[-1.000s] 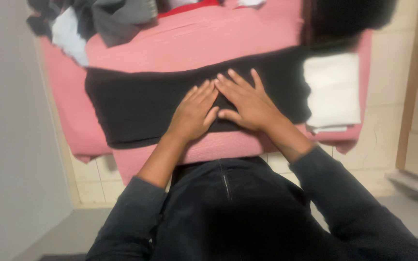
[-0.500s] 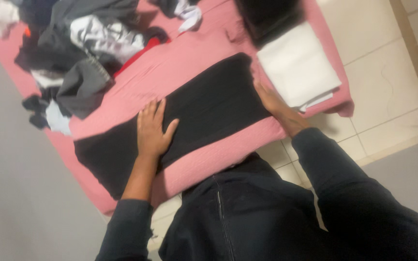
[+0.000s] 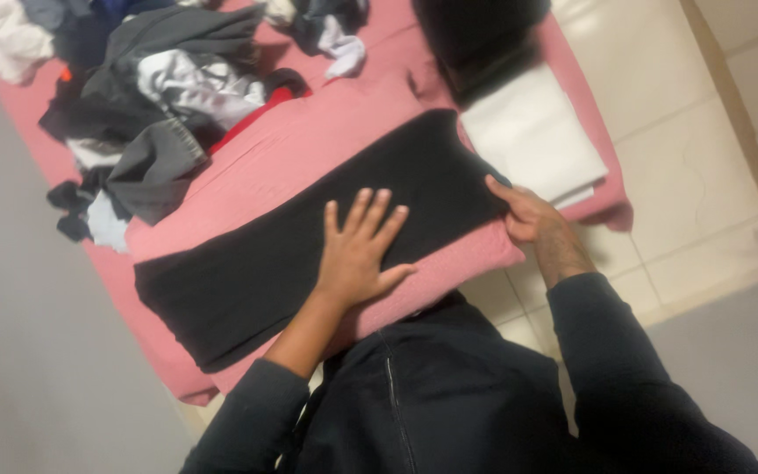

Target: The person folds several items of clothing on a pink bed, including black pants, striped shorts, and white shorts. They smooth and fold each item by hand, then place the folded pieces into a neat stack on the bed.

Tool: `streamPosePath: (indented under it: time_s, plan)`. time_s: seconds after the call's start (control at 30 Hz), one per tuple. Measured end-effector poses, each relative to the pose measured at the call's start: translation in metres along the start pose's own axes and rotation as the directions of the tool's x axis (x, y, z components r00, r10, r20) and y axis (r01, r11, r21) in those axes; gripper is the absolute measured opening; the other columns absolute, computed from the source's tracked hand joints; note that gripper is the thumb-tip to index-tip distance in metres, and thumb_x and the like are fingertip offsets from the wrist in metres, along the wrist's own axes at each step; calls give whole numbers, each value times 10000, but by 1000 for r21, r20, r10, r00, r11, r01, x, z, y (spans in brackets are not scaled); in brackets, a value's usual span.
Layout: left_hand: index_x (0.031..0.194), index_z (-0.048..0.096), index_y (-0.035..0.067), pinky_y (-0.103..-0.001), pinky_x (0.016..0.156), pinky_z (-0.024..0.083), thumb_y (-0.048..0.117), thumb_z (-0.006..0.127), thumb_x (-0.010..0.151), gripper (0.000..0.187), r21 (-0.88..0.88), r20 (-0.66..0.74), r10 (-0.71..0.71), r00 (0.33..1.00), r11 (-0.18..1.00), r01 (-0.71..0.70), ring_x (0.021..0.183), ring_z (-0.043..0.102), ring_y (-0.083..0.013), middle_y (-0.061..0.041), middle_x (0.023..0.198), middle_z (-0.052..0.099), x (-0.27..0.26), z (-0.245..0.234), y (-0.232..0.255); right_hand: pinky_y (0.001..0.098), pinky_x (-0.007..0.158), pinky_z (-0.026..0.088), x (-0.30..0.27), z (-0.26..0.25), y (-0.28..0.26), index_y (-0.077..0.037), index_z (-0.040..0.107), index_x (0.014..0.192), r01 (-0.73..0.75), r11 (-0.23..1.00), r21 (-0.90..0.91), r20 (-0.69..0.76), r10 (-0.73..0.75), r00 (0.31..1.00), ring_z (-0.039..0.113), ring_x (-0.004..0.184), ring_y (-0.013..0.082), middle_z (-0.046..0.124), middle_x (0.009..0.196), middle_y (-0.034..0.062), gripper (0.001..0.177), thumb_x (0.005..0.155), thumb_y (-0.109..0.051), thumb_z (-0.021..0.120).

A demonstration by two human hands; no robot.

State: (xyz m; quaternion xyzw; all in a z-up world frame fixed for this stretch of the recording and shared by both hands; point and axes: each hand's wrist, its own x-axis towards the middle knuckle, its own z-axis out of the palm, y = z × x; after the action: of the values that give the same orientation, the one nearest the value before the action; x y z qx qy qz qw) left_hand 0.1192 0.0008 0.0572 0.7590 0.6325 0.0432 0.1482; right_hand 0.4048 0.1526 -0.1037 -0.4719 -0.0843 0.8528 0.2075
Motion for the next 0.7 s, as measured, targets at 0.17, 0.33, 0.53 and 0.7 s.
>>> streamPosePath:
  time_s: [0.17,0.33,0.53,0.7]
  plan:
    - [1528,457,182,-739,1152,116,701,679,770,946,-6,-11,64,998,998,-64,1532,228,-334,-134,1631,327,10,-1,5,395,884,634,8,0,-15,2,624,1253,-97,975,-198,-137,71,988,709,1036,273,695,1183,149,434,904,-229,741]
    - [1521,460,183,-714,1182,113,708,693,753,959,-83,-43,32,999,996,-36,1539,229,-320,-132,1633,343,2,11,-2,397,709,517,-9,22,-39,-64,641,1235,108,938,-329,-353,-229,907,699,901,267,713,1090,117,386,875,-140,757]
    - [1529,503,142,-581,1232,215,741,670,815,947,-545,-35,-159,987,831,115,1530,258,-393,-194,1632,411,8,28,-22,281,883,588,-71,103,-67,28,689,1241,666,419,-617,150,-768,623,702,974,161,738,1112,91,327,931,-33,772]
    - [1558,425,110,-501,1128,425,850,472,850,1025,-850,159,-178,971,-524,44,1378,532,-353,-200,1530,533,-9,26,-72,331,903,567,-124,223,1,-55,689,1257,688,-59,-723,610,-522,596,698,961,199,689,1177,100,398,861,-77,720]
